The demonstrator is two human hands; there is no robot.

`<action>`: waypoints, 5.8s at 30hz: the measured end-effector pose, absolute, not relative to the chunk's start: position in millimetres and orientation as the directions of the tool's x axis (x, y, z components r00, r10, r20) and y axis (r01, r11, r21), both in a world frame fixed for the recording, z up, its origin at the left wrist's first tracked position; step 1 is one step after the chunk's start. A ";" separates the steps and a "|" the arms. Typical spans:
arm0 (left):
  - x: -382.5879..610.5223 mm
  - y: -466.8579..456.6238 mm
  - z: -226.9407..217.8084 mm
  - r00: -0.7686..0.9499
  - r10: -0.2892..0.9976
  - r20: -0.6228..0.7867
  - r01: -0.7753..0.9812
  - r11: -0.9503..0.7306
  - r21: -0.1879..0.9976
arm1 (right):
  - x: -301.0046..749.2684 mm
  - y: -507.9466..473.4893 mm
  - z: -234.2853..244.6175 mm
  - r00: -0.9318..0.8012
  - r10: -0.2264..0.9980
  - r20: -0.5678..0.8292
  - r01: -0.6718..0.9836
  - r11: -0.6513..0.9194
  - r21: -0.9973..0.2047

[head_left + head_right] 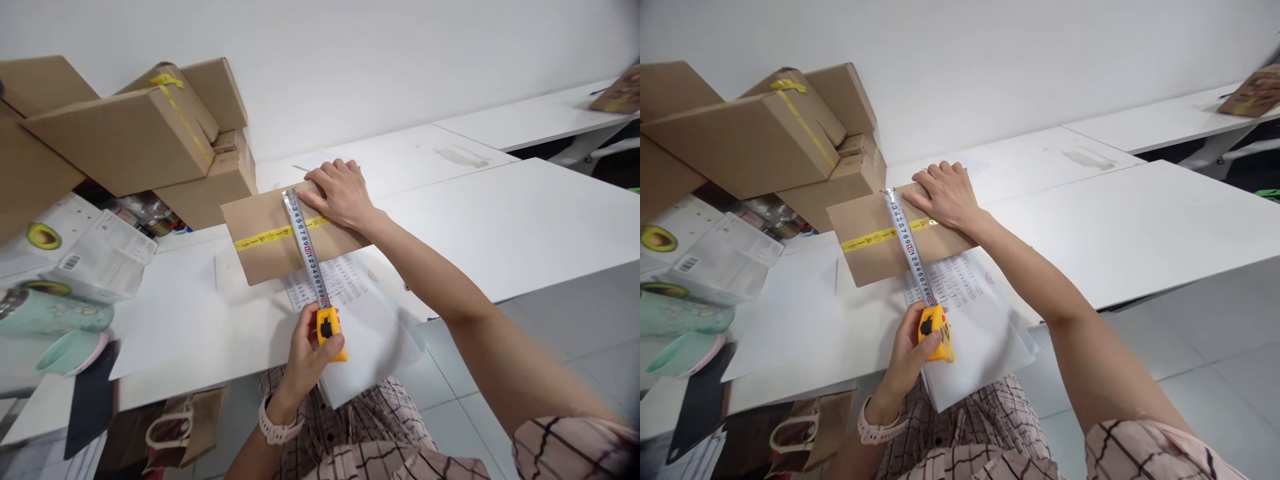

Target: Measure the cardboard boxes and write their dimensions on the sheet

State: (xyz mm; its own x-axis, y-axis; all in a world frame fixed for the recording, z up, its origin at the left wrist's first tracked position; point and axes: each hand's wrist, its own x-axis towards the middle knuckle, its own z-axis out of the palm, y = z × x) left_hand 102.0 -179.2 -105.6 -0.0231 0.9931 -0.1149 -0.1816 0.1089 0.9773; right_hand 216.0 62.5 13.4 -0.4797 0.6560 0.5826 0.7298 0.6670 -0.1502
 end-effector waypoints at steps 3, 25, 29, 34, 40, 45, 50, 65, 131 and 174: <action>99.1 -191.1 -119.9 0.014 0.989 -0.146 -0.183 0.146 0.972 | 220.0 52.8 5.4 -0.481 0.659 0.578 0.733 0.664 -0.147; 109.7 -227.3 -90.3 0.170 0.973 -0.154 0.151 0.129 0.980 | 294.2 -68.0 6.8 -0.216 0.805 0.552 0.170 0.588 -0.791; 109.4 -242.1 -93.7 0.055 0.995 -0.086 0.082 0.081 0.993 | 291.1 -115.8 -41.2 -0.370 0.845 0.385 0.206 0.479 -0.853; 100.1 -246.3 -98.4 -0.070 0.997 -0.010 0.184 0.023 0.983 | 285.4 -138.2 -87.8 -0.494 0.791 0.360 0.238 0.521 -0.820; 45.9 -220.7 -83.0 -0.382 0.902 0.202 0.577 0.062 0.814 | 347.4 -66.3 -112.4 0.153 0.957 0.247 0.794 0.029 -0.607; 8.7 -185.7 -78.0 -0.436 0.873 0.219 0.745 0.214 0.632 | 376.6 -25.2 -131.5 0.199 0.978 0.068 0.927 -0.165 -0.337; -1.0 -162.3 -97.4 -0.385 0.905 0.181 0.842 0.264 0.471 | 377.8 -13.4 -141.1 0.028 0.998 0.053 0.968 -0.014 -0.251; 123.3 -225.3 -151.6 0.322 0.838 0.440 0.842 -0.466 0.272 | 306.1 -101.1 -107.1 -0.237 0.963 0.129 -0.079 0.113 -0.990; 134.0 -217.8 -147.3 0.380 0.902 0.207 0.893 -0.416 0.173 | 256.0 -91.2 -139.9 -0.330 0.943 0.044 0.395 0.180 -0.901; 133.6 -217.1 -146.6 0.385 0.899 0.211 0.896 -0.419 0.150 | 255.5 -90.8 -135.0 -0.327 0.944 0.042 0.358 0.165 -0.919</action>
